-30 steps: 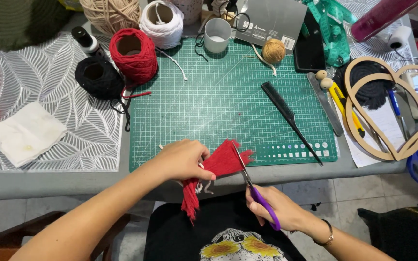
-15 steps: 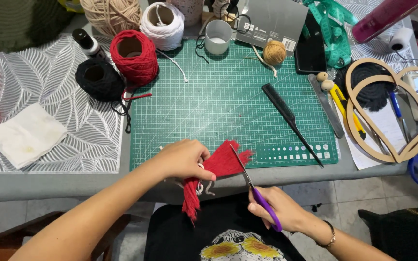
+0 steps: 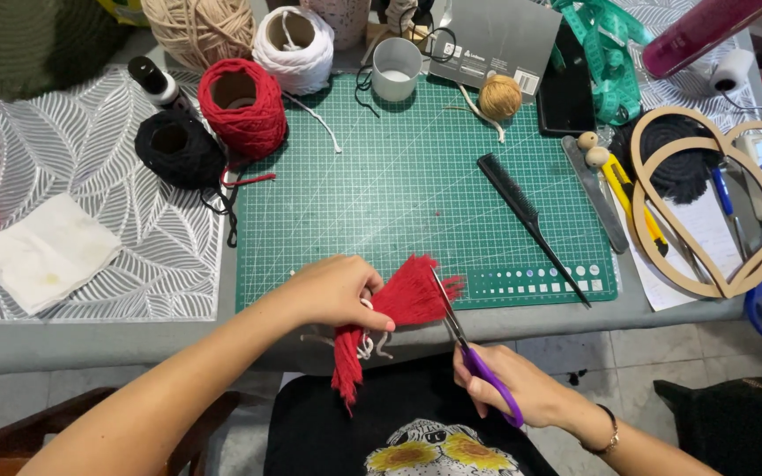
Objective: Finishing a red yarn tassel by combing, trimming with scissors, and applying spray
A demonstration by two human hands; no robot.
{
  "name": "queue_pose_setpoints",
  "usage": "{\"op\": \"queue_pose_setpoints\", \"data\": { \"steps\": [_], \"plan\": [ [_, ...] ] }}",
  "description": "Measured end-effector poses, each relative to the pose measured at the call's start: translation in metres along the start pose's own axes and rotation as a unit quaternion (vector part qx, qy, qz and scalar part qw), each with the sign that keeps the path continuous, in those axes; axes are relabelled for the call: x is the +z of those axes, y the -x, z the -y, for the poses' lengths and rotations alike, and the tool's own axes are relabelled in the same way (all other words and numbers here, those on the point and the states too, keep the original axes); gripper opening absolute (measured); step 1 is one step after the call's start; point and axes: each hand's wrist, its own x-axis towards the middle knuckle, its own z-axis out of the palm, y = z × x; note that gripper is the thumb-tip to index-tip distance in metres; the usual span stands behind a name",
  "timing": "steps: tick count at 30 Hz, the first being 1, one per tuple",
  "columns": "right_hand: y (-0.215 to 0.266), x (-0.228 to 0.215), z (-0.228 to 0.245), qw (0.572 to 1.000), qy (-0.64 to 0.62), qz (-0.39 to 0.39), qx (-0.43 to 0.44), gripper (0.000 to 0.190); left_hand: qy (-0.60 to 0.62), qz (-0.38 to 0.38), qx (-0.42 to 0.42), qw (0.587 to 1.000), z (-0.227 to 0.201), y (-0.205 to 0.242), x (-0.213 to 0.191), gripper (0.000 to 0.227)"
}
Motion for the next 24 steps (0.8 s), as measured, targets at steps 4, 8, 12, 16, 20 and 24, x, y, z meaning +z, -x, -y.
{"op": "queue_pose_setpoints", "data": {
  "steps": [4,8,12,16,20,24],
  "plan": [
    [-0.001,-0.002,0.001,1.0,0.005,0.008,0.016,0.064,-0.015,0.001,0.011,1.0,0.003,-0.002,0.002,0.056],
    [-0.002,-0.003,0.005,1.0,0.01,0.004,0.021,0.062,0.0,-0.004,0.036,0.999,0.008,-0.002,0.005,0.063],
    [-0.002,-0.005,0.008,1.0,0.019,0.012,0.007,0.056,0.018,0.0,0.053,0.998,0.01,-0.001,0.005,0.066],
    [-0.004,-0.007,0.015,0.999,0.044,0.015,0.01,0.056,0.014,0.002,0.059,0.998,0.011,0.0,0.004,0.065],
    [-0.006,-0.009,0.023,0.999,0.038,0.017,0.018,0.059,0.006,-0.004,0.08,0.997,0.011,0.002,0.005,0.068],
    [-0.009,-0.011,0.025,0.999,0.047,0.013,0.001,0.058,-0.003,-0.01,0.075,0.997,0.009,0.003,0.006,0.066]
  ]
}}
